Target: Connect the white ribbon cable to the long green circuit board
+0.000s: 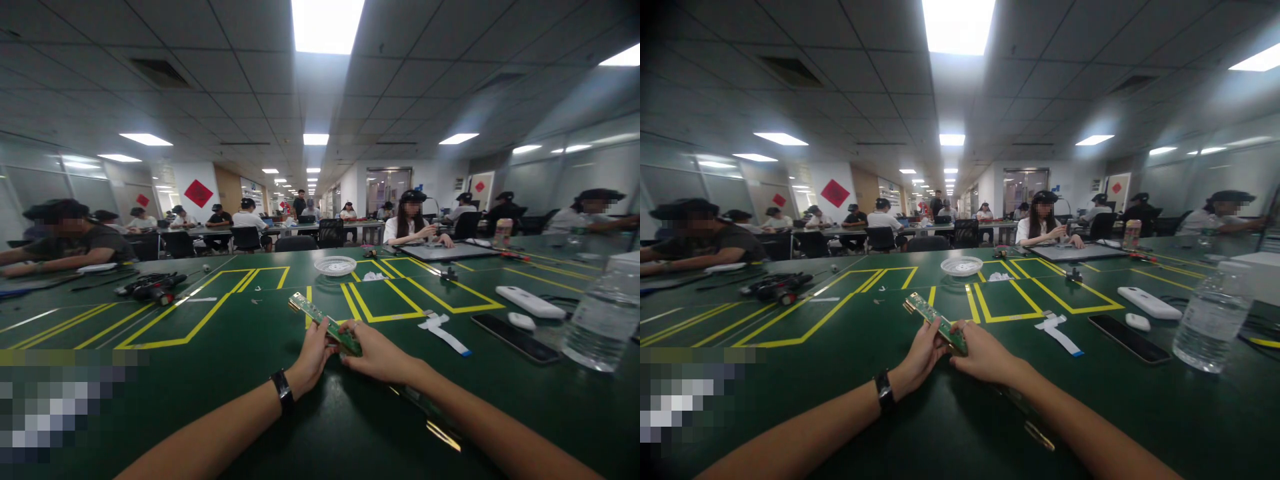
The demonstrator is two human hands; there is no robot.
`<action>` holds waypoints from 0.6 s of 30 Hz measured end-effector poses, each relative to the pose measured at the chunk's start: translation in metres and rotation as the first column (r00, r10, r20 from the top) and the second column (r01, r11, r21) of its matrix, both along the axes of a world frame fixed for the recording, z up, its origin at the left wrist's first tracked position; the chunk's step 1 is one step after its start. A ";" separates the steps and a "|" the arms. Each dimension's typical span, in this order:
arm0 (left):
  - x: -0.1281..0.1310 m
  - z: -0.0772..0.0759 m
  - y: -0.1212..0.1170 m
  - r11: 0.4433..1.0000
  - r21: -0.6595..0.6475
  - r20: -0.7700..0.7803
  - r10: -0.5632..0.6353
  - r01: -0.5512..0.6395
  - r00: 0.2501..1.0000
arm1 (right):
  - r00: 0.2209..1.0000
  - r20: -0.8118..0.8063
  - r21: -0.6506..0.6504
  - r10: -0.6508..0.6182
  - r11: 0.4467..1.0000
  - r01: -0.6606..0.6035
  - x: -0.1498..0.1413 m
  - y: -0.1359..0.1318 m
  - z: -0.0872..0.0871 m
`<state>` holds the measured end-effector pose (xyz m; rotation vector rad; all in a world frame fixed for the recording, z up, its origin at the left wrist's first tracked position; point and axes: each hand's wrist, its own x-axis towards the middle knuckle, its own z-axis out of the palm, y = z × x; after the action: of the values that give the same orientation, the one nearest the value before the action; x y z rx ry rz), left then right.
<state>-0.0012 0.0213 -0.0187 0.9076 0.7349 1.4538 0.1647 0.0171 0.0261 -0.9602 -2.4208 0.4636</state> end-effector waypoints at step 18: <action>0.002 0.000 0.001 1.000 -0.015 0.082 0.004 -0.002 0.997 | 0.979 -0.187 -0.122 0.086 0.986 -0.110 -0.011 -0.013 0.002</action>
<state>0.0005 0.0220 -0.0191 0.8308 0.6852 1.4779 0.1532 0.0046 0.0280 -0.8161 -2.3026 0.7225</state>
